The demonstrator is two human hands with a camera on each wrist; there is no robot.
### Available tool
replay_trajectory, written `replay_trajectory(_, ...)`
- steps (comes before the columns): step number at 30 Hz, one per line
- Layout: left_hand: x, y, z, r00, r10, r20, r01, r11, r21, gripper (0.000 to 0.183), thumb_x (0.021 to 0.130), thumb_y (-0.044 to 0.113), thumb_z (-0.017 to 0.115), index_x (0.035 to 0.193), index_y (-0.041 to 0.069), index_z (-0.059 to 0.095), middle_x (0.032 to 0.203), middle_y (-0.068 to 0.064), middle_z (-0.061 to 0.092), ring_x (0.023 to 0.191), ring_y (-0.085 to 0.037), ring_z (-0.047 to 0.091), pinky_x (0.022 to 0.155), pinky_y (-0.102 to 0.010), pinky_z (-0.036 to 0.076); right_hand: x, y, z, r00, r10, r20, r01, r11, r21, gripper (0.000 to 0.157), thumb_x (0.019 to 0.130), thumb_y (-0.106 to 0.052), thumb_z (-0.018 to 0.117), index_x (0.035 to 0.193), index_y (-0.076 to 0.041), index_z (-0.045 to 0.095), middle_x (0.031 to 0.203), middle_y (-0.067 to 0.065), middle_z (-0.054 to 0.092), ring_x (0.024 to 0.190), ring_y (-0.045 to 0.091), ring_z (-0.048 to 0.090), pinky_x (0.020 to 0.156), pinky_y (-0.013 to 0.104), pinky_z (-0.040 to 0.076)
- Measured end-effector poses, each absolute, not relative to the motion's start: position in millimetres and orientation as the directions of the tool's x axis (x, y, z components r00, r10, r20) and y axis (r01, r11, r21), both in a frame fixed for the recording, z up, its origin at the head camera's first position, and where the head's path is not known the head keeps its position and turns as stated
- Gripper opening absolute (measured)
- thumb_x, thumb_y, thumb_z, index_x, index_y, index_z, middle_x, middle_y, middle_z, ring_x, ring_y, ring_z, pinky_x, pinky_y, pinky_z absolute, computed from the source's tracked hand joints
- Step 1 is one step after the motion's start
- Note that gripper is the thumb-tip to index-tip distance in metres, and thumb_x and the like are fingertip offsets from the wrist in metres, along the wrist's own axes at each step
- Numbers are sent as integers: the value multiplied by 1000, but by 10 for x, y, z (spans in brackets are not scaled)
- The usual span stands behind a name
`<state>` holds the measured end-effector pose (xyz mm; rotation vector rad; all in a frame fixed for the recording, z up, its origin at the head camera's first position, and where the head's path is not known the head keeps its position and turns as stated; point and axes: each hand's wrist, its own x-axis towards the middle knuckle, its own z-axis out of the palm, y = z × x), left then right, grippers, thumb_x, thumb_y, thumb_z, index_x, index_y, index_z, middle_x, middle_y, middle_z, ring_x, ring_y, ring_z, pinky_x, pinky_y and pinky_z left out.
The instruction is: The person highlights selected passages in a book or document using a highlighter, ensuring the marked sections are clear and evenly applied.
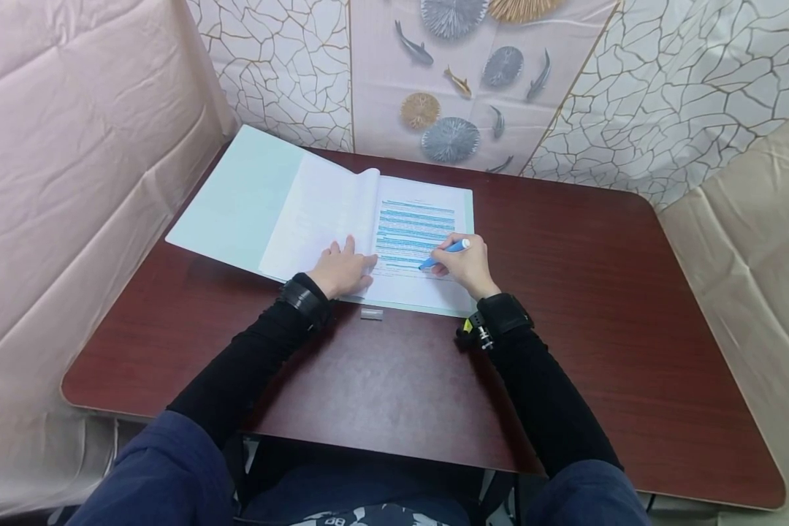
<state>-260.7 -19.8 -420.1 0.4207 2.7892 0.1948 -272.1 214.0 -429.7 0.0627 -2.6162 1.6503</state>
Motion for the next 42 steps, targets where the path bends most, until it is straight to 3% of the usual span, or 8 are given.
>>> replay_trajectory(11,-2605,-199,-4200,-905,320,-280,286,946,155,53,100,34,47,150,23,36,158,-29,13,139,-54,23,115,-55,24,-2733,2151,-4307,-998,5,55,-48,427,-903,10,82,-3,68,80,4,63,87,26,72,57,18,70,59,29,58)
replay_trajectory(21,-2606,-196,-4201,-906,315,-282,275,946,172,53,99,34,47,150,23,36,158,-29,11,141,-54,18,117,-56,21,-2724,2166,-4302,-999,7,49,-42,423,-905,10,83,-4,69,81,5,64,83,21,73,57,17,70,60,30,58)
replay_trajectory(42,-2603,-196,-4202,-907,313,-283,275,947,168,53,100,34,47,151,23,35,158,-29,12,140,-54,21,116,-55,23,-2727,2199,-4309,-999,13,52,-42,406,-913,12,82,-4,69,80,6,62,80,17,74,58,19,70,60,31,58)
